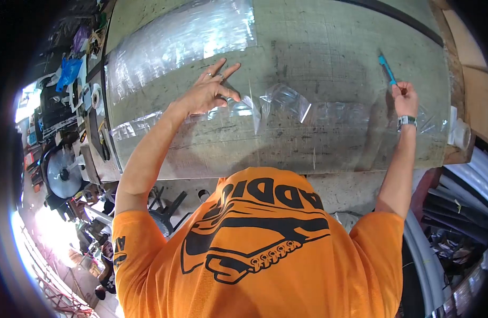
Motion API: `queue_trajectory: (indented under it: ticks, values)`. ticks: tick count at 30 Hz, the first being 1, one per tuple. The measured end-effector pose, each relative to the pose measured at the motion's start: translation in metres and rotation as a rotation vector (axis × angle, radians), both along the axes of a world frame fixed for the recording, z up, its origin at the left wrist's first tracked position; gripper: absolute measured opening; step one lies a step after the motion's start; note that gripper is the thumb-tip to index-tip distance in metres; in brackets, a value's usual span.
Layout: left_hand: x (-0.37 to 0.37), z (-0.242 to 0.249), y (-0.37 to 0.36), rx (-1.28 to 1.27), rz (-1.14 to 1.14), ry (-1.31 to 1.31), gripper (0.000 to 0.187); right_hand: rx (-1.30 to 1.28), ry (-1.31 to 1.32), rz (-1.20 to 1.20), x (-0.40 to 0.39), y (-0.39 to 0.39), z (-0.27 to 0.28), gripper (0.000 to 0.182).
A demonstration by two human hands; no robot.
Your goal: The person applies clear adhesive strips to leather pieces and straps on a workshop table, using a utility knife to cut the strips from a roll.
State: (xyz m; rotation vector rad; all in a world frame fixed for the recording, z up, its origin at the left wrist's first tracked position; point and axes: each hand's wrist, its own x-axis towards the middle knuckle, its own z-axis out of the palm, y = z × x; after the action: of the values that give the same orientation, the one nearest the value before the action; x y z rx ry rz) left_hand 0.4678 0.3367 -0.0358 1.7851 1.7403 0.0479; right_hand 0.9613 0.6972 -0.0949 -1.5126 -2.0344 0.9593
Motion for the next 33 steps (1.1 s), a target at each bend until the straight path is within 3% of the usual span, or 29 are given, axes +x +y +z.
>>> queue_trajectory:
  ticks: [3,5,10,13,16,21,24,28,30,33]
  values:
    - [-0.002,-0.003,-0.002,0.022,-0.015,-0.002,0.045,-0.098,0.164,-0.007,-0.054,-0.069,0.078,0.015]
    - [-0.004,-0.005,-0.003,0.045,-0.022,-0.011,0.045,-0.129,0.190,0.007,-0.075,-0.094,0.095,0.017]
    - [-0.008,-0.006,-0.002,0.057,-0.064,-0.017,0.044,-0.010,-0.002,0.037,-0.108,-0.124,0.093,0.020]
    - [-0.009,-0.005,-0.004,0.035,-0.075,-0.042,0.042,0.107,-0.008,-0.075,-0.136,-0.135,0.099,0.020]
    - [-0.012,-0.008,-0.004,0.034,-0.070,-0.061,0.042,-0.041,0.230,-0.131,-0.153,-0.129,0.086,0.021]
    - [-0.013,-0.014,-0.004,0.029,-0.074,-0.044,0.043,-0.162,-0.085,-0.144,-0.175,-0.141,0.054,0.051]
    - [-0.013,-0.013,-0.004,0.039,-0.084,-0.044,0.042,-0.306,-0.198,-0.178,-0.174,-0.154,0.063,0.057]
    - [-0.012,-0.012,-0.004,0.034,-0.092,-0.028,0.043,-0.221,0.050,-0.119,-0.195,-0.258,0.140,0.054]
    - [-0.013,-0.011,-0.003,0.026,-0.087,-0.018,0.043,-0.254,0.193,-0.012,-0.204,-0.318,0.143,0.044]
    - [-0.016,-0.014,-0.003,0.046,-0.096,-0.031,0.044,-0.219,0.360,0.124,-0.228,-0.381,0.102,0.031]
